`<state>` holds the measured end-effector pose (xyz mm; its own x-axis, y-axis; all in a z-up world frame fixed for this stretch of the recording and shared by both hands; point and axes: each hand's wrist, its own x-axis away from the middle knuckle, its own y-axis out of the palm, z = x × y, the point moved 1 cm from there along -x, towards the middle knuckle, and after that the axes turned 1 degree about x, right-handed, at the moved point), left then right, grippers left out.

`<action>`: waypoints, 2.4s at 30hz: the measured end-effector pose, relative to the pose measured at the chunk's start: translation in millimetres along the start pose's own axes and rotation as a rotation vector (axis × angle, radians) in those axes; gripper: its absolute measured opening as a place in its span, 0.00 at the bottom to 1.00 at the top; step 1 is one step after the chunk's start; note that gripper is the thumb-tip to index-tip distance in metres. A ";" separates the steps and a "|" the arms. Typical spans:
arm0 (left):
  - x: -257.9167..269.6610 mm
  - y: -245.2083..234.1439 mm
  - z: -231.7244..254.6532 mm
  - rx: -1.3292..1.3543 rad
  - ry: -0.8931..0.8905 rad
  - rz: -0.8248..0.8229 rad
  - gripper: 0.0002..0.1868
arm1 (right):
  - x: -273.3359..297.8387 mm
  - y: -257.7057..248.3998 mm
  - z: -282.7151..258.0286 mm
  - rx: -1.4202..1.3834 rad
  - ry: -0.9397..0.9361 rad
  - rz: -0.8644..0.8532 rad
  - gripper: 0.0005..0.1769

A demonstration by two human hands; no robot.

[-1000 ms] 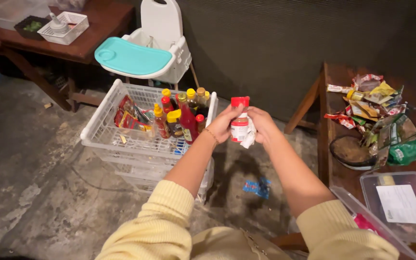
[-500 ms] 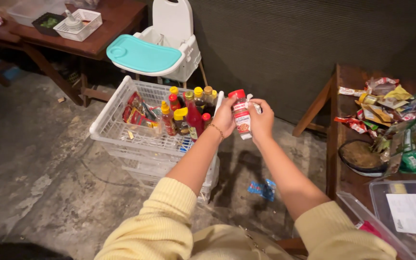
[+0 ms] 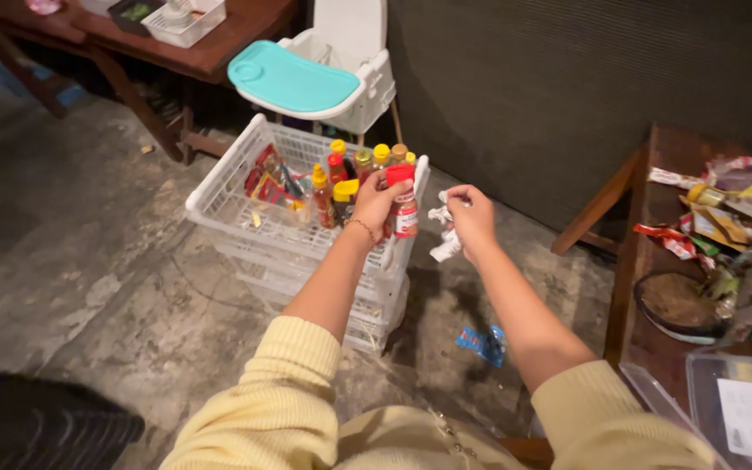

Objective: Organizing condiment bottles and snack packets into a storage basket and onto a table.

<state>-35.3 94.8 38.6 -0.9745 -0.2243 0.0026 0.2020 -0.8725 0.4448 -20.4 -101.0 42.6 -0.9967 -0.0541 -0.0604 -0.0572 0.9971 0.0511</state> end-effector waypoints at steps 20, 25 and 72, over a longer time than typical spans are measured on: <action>12.1 -132.5 5.5 -0.977 0.364 0.016 0.28 | 15.7 140.6 69.3 0.300 0.287 -0.533 0.27; -15.5 -154.1 -21.7 -1.049 0.348 -0.043 0.28 | 3.0 155.7 107.2 0.240 0.406 -0.475 0.29; -56.5 -202.8 -66.4 -0.942 0.399 -0.404 0.21 | 23.3 206.9 60.4 1.258 -0.275 -0.150 0.32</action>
<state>-14.7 255.6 -111.3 -0.9182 0.1766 -0.3547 0.0338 -0.8570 -0.5142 -52.0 107.3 -8.5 -0.9324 -0.3059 -0.1925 0.0753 0.3565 -0.9313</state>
